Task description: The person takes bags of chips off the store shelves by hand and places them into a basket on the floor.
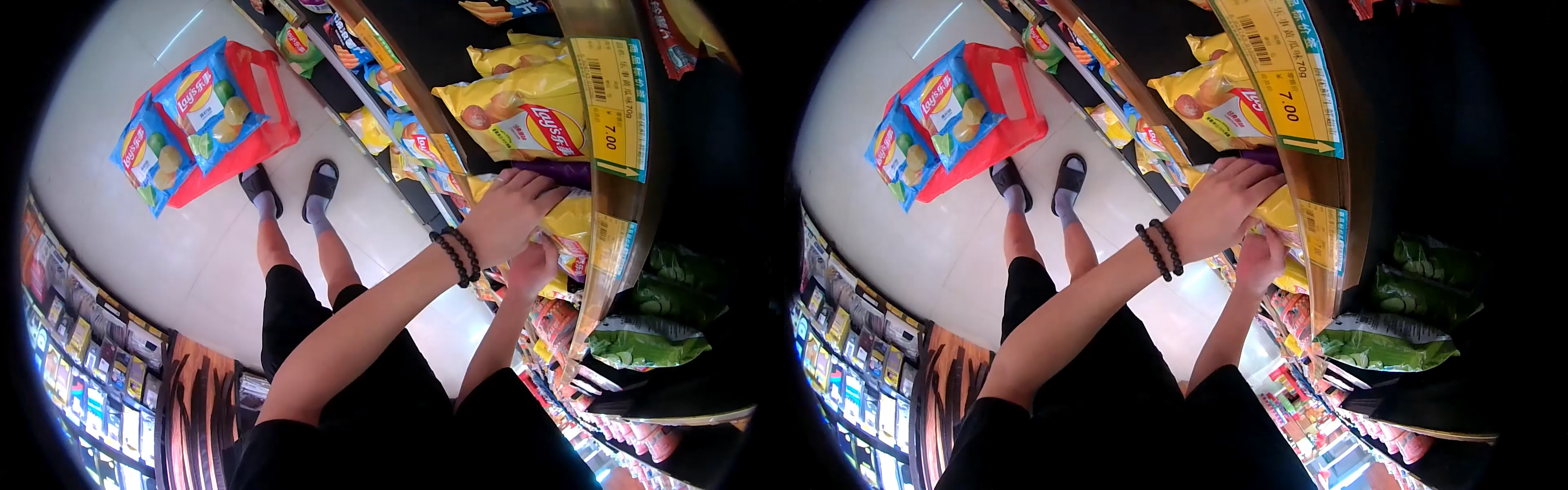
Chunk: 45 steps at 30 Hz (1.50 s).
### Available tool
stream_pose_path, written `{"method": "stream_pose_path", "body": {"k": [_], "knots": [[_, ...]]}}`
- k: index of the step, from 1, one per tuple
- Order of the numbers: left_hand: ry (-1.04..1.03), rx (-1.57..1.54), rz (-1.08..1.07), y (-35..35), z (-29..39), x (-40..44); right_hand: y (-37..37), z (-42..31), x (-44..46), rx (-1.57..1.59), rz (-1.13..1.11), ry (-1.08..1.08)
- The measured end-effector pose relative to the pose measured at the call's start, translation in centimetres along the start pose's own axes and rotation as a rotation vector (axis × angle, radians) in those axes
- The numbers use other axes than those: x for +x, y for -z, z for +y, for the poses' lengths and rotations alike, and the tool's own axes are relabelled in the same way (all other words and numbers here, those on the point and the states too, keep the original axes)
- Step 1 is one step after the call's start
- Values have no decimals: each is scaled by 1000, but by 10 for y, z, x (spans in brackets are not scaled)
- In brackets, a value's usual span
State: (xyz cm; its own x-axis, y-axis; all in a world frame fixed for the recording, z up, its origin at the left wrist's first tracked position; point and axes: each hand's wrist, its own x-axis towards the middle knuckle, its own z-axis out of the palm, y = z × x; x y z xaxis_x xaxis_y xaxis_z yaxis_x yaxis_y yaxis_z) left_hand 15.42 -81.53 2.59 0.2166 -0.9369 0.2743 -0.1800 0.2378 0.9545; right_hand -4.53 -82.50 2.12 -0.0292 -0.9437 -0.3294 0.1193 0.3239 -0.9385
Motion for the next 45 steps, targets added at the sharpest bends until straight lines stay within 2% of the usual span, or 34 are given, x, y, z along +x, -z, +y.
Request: {"method": "stream_pose_path", "body": {"k": [3,5,8,11,13,18,23,28,33,36,37,40,45], "knots": [[-100,80,74,5,-14,16,-22,4,9,-9,-4,64],[-41,194,80,23,-21,19,-34,15,24,-9,4,84],[-6,318,94,45,-38,13,-76,37,32,-59,-7,292],[35,347,114,56,-49,2,-102,38,32,56,22,244],[79,340,133,58,-58,-11,-92,45,41,63,33,220],[38,281,234,63,-71,-16,-120,41,30,27,134,318],[1,330,156,54,-69,-2,-90,56,52,33,118,310],[-78,413,119,51,-83,-6,-101,52,38,12,180,297],[-9,225,136,72,-60,-6,-127,29,10,3,284,369],[-26,213,213,101,-50,-9,-150,26,-14,-107,183,360],[-8,183,236,111,-50,-9,-170,30,-24,-65,257,424],[24,275,294,140,-53,-2,-205,39,-31,-247,180,481],[29,223,377,168,-67,31,-269,34,-6,-188,2,413]]}}
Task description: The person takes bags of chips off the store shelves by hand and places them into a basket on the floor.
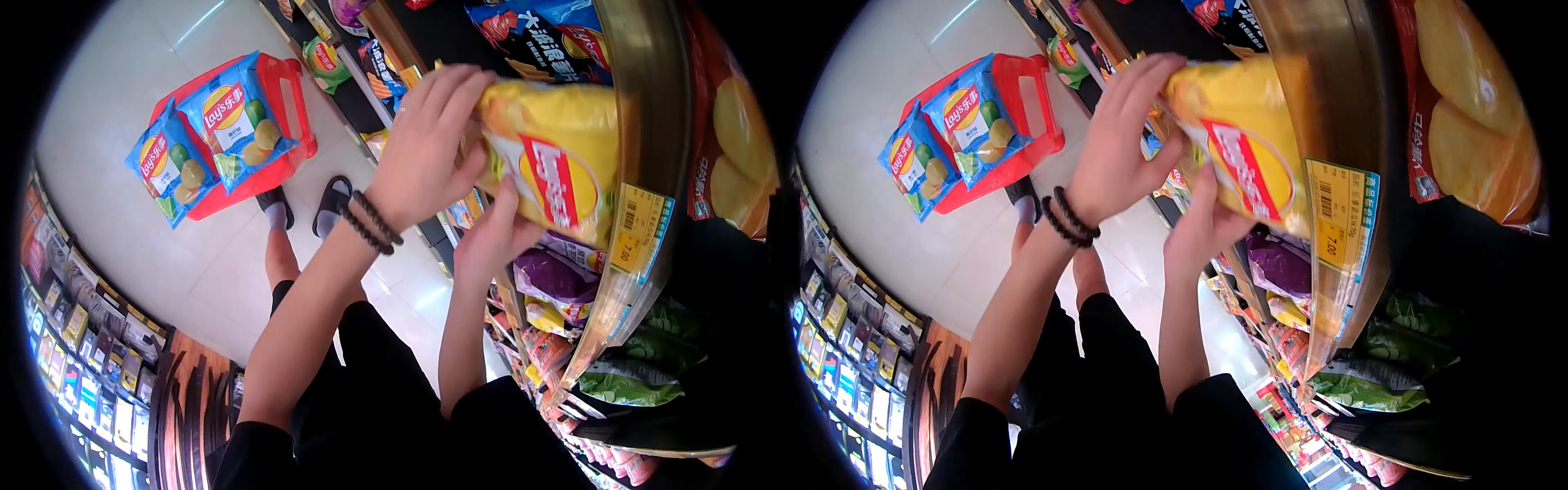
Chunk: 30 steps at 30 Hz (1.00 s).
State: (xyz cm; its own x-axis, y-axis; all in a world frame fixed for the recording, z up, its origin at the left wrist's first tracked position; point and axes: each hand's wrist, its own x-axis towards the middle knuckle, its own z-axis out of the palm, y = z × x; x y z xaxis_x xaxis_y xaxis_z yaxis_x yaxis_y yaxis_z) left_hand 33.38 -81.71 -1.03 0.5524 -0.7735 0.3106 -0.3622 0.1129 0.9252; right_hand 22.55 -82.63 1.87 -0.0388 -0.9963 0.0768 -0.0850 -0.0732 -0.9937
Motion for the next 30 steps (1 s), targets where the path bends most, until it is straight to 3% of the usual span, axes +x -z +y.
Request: {"method": "stream_pose_path", "body": {"k": [5,10,14,22,30], "knots": [[17,52,34,-2,-19,18,-19,10,24,55,-146,-153],[167,-6,88,-21,-22,12,-4,-16,14,-156,-214,-79],[185,67,135,-35,-17,11,22,-20,1,-334,7,-42],[124,53,-164,-29,-9,-5,100,16,20,-473,463,63],[38,136,-179,-59,1,-18,102,27,15,-471,164,5]]}}
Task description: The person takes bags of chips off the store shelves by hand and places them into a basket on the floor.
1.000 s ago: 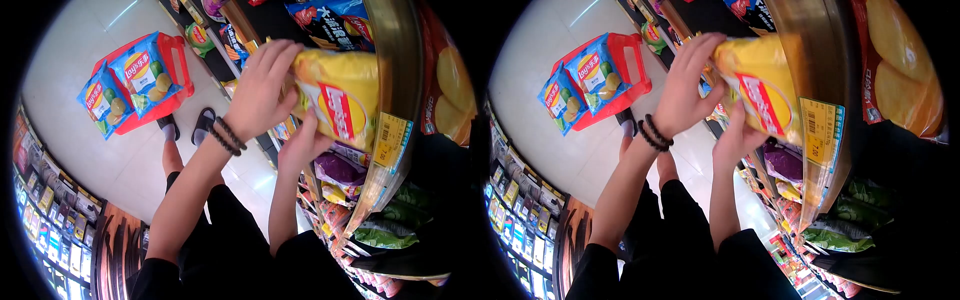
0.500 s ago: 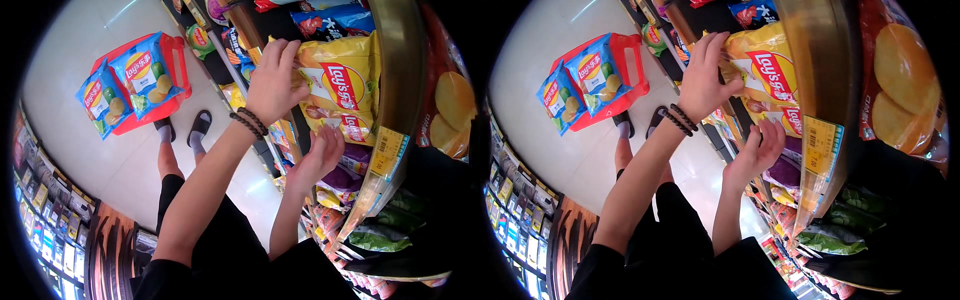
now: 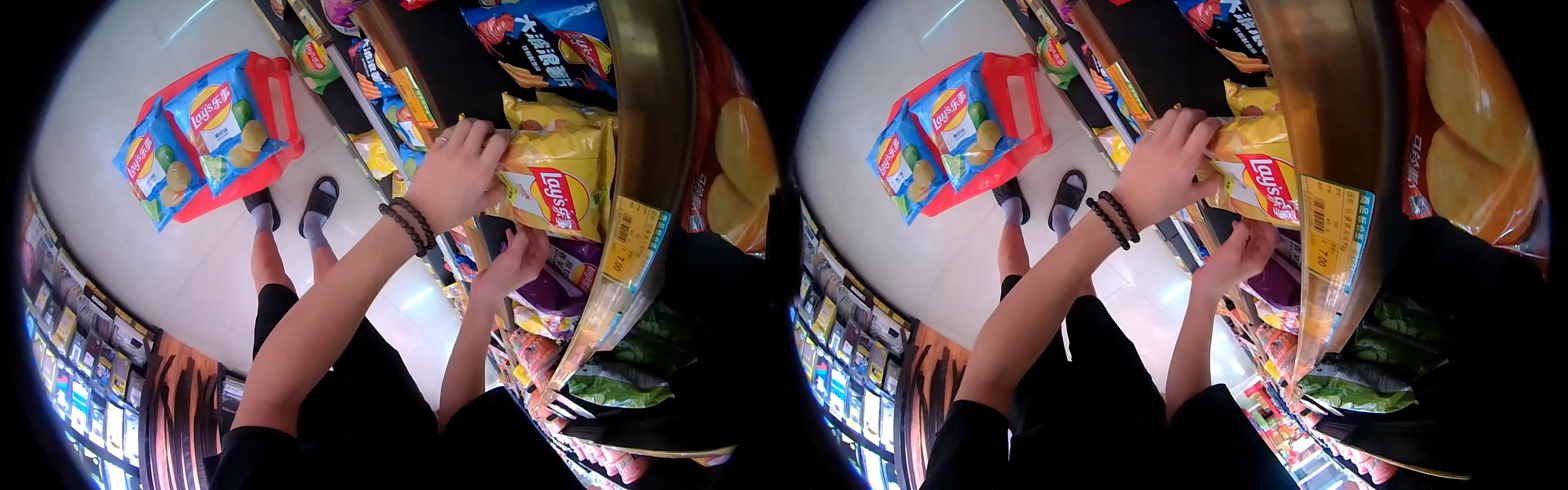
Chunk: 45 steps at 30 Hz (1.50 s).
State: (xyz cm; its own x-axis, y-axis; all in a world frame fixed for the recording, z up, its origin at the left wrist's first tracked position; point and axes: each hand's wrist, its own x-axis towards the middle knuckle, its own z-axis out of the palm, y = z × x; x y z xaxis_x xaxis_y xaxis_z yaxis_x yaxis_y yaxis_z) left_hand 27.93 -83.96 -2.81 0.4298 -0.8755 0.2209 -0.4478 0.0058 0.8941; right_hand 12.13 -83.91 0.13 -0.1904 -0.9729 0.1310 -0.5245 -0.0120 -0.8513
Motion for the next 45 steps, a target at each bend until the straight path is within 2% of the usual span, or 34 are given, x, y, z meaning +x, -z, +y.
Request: {"method": "stream_pose_path", "body": {"k": [3,4,7,8,12,14,15,18,21,23,28,30,34,36,37,39,42,45], "knots": [[-10,30,-30,9,-6,2,-15,5,5,101,31,-95],[-35,22,54,9,-9,4,-12,16,11,61,8,-51],[-60,25,80,14,-21,7,-7,27,15,59,-63,-14],[-88,19,150,15,-26,9,-5,30,16,13,-75,39],[-79,22,195,16,-34,13,-13,5,4,43,-46,-5],[-103,73,192,6,-29,16,-8,13,2,58,-195,16],[-70,122,79,5,-21,14,-8,15,0,74,-269,29],[-27,187,21,-6,-11,14,-18,20,-10,124,-224,-105],[68,82,3,-7,-9,13,-25,19,-6,104,-179,-217],[8,96,36,-7,-8,9,-29,17,-1,124,-158,-291],[-144,178,79,-21,0,-6,-31,20,-12,220,-155,-257],[-91,136,90,-19,-4,-3,-31,16,-21,294,-169,-204],[25,-6,141,-12,6,-9,-13,12,-48,338,-10,-89],[81,-133,154,1,21,-30,18,19,-63,269,23,-185],[81,-181,139,8,25,-48,32,25,-72,242,37,-239],[213,-146,39,15,36,-88,55,48,-95,249,-9,-348],[299,-147,-147,3,45,-146,97,80,-112,201,61,-638],[334,-189,-280,-12,58,-176,127,87,-111,129,-48,-584]]}}
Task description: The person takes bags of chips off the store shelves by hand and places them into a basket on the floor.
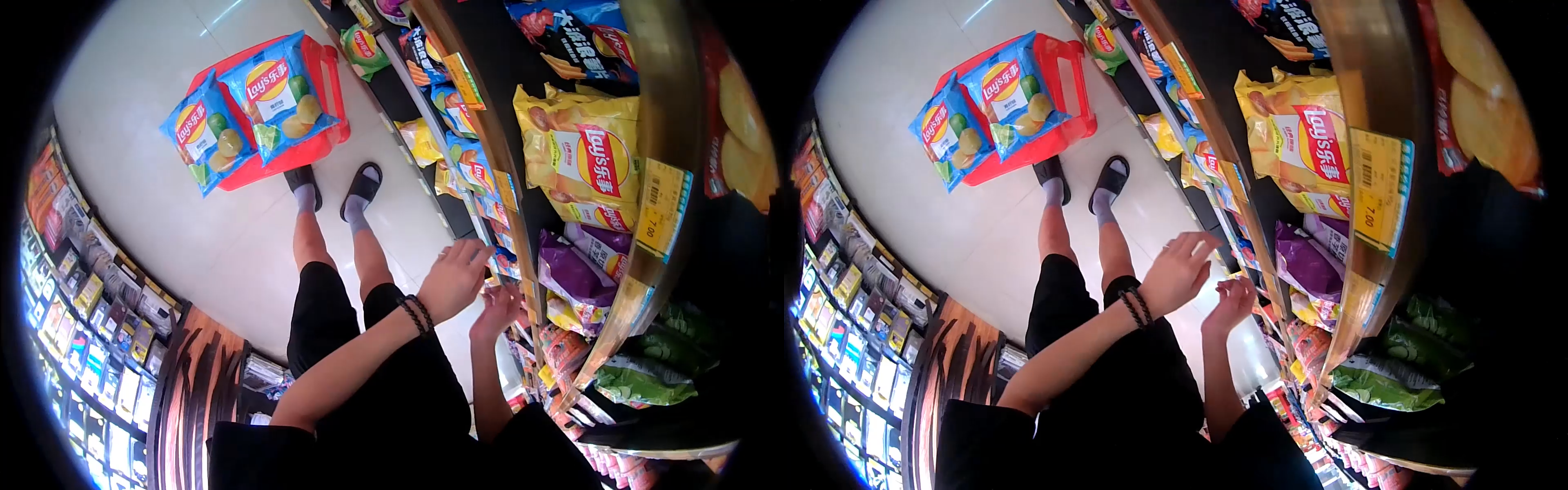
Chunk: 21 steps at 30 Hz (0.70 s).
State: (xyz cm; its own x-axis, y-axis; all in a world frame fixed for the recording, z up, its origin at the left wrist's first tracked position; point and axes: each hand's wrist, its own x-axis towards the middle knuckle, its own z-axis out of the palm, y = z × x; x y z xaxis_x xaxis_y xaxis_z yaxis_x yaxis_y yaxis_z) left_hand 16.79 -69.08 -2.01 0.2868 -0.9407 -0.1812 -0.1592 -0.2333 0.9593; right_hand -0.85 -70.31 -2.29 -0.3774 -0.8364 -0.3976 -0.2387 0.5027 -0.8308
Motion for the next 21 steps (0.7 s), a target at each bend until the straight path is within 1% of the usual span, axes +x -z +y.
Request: {"method": "stream_pose_path", "body": {"k": [2,4,6,7,8,9,10,11,12,13,14,15,16,17,18,20,21], "knots": [[-67,10,-78,-13,3,1,13,-11,2,14,47,51],[-116,13,-142,-26,9,5,30,-15,6,30,104,50],[-151,15,-197,-32,10,19,36,-16,9,42,83,-2],[-221,11,-117,-37,2,25,37,-15,13,51,72,-26],[-219,3,-74,-28,-2,30,36,-9,16,48,55,-17],[-138,-109,-66,-17,-11,37,30,-6,16,-53,-35,32],[-126,-170,117,-5,-19,40,21,-2,18,-153,-127,81],[3,-212,157,7,-42,38,1,-10,16,-126,-235,-22],[71,-163,285,33,-54,38,-22,-16,14,-95,-346,-122],[160,-35,417,54,-81,39,-44,-10,19,-101,-458,-189],[259,-58,533,86,-96,37,-71,-4,24,-108,-575,-252],[191,95,661,111,-140,32,-103,-3,23,-156,-684,-224],[219,243,742,139,-166,27,-139,-4,19,-209,-790,-204],[252,396,821,162,-184,20,-174,2,15,-188,-879,-103],[321,416,816,183,-186,15,-210,10,10,-165,-969,-4],[428,203,789,205,-172,15,-278,23,-4,-253,-1039,227],[398,300,809,209,-176,12,-311,34,-9,-304,-1045,328]]}}
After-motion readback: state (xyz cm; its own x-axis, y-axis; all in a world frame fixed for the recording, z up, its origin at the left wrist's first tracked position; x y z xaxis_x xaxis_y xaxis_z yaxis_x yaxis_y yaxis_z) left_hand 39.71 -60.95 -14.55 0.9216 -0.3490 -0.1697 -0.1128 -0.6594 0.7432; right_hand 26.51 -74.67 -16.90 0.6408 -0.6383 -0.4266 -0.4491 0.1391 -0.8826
